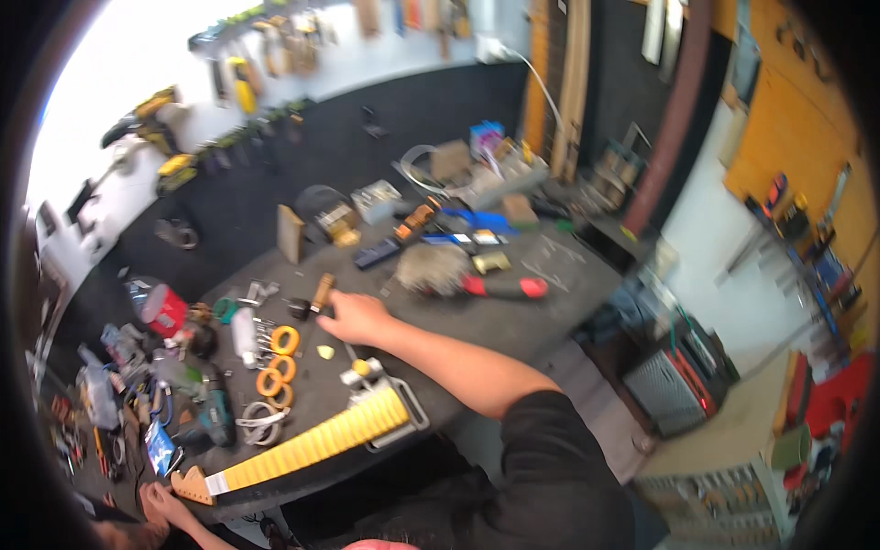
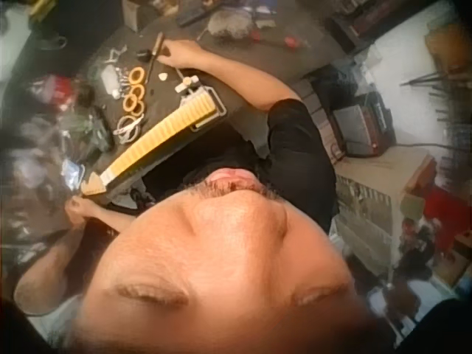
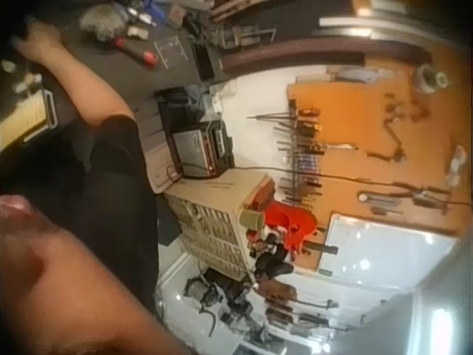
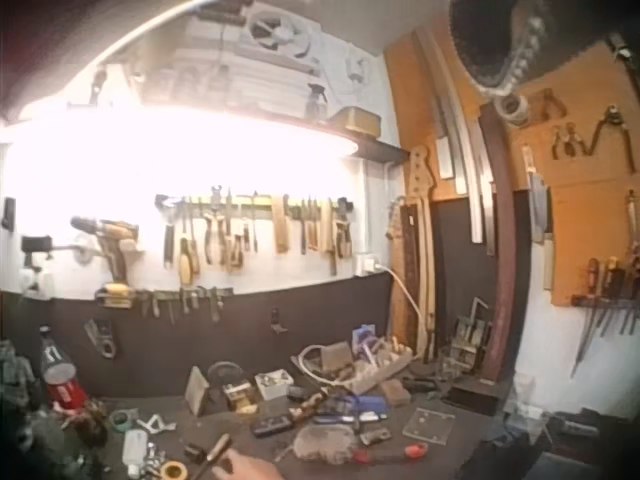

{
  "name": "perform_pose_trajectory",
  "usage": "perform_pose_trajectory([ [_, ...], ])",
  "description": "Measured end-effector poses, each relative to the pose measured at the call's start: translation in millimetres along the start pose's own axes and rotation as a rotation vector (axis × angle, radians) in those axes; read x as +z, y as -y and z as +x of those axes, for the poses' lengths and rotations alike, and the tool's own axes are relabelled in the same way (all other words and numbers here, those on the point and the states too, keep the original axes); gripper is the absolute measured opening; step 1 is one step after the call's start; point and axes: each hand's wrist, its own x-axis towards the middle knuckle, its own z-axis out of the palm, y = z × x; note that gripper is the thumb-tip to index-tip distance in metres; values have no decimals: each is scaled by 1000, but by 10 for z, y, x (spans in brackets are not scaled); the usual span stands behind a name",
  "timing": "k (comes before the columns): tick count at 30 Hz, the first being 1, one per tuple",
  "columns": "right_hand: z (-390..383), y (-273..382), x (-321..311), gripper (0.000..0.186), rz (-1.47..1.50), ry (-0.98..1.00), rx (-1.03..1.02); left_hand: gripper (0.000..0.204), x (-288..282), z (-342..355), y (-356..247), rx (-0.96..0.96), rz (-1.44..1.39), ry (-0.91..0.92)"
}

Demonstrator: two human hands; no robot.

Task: The person works on a guitar neck, using a tool to scrape along the frets, wiping the surface with a cloth, and marking the frets with a red pen.

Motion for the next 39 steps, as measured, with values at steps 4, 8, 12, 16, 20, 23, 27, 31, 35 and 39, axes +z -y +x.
perform_pose_trajectory([
  [4, -53, -215, -89, 54, -24, 6, 83, 30, 417, -197, -238, -44, -122, 11],
  [8, 13, 139, 61, 56, -11, 41, 111, 24, 27, -196, -477, -90, -126, -113],
  [12, -97, -13, 44, 55, -25, -7, 93, 17, 117, -315, -971, -48, -26, -129],
  [16, -93, -35, 90, 55, -27, -37, 83, 21, 64, -444, -1211, -44, -17, -153],
  [20, -30, 63, 166, 62, -25, -38, 46, 25, -53, -417, -1108, 69, -52, -232],
  [23, -12, -10, 210, 61, 21, -50, 80, 26, -28, -355, -1048, 8, -83, -111],
  [27, 30, -170, 154, 52, 22, -68, 110, 27, 65, -466, -1237, 11, -18, 73],
  [31, 41, 4, 256, 56, -13, -16, 119, 31, -97, -429, -931, 26, -233, 140],
  [35, 30, -1, 199, 51, 8, -25, 151, 40, -82, -431, -1046, 75, -152, 159],
  [39, 24, -23, 191, 55, -7, -12, 136, 36, -77, -411, -1063, 104, -97, 144],
])
